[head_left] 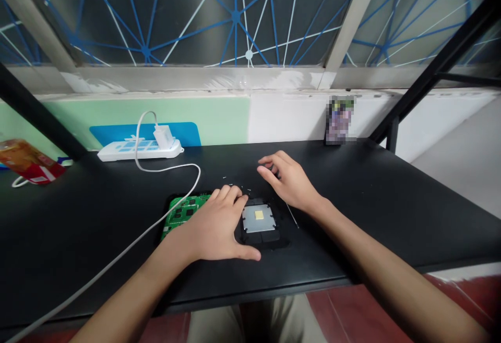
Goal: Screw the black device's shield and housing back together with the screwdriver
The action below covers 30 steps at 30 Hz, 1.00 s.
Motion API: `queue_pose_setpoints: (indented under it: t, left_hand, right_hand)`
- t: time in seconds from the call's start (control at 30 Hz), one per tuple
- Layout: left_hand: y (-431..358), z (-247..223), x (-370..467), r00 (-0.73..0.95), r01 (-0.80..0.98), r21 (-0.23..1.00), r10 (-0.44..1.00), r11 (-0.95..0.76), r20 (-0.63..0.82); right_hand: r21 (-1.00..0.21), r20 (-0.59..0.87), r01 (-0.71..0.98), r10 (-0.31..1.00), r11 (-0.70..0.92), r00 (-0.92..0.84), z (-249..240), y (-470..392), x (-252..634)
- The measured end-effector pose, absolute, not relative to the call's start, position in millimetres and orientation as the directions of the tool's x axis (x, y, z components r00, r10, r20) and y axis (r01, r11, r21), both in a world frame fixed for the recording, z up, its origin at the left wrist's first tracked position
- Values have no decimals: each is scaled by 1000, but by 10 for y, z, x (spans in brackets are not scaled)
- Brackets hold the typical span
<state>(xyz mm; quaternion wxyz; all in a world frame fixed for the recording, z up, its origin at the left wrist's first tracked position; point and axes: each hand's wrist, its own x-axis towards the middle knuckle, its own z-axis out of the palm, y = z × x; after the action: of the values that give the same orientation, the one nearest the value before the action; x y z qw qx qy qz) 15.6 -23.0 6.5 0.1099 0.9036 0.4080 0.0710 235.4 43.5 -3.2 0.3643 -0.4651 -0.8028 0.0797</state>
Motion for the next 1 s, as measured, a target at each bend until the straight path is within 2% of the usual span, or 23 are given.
queue_pose_setpoints:
  t: [0.13, 0.23, 0.37, 0.53, 0.87, 1.0]
  left_hand:
    - [-219, 49, 158, 661, 722, 239, 749, -649, 38]
    - [-219, 46, 161, 664, 714, 245, 745, -656, 56]
    - [-217, 48, 164, 668, 705, 265, 742, -658, 66]
    - [-212, 52, 159, 671, 696, 293, 739, -656, 62]
    - [-169, 38, 153, 689, 671, 328, 723, -665, 56]
    - [-164, 54, 149, 687, 675, 323, 725, -663, 53]
  right_hand:
    - [-489, 425, 633, 797, 601, -429, 19, 378, 2424]
    - [-421, 389, 612, 743, 669, -545, 71, 276, 2509]
    - [-401, 263, 553, 671, 730, -694, 102, 116, 2598]
    - [-411, 171, 550, 654, 727, -737, 40, 30, 2585]
    - [-518, 267, 492, 679, 700, -684, 100, 115, 2632]
    - [-513, 385, 479, 689, 713, -614, 179, 238, 2681]
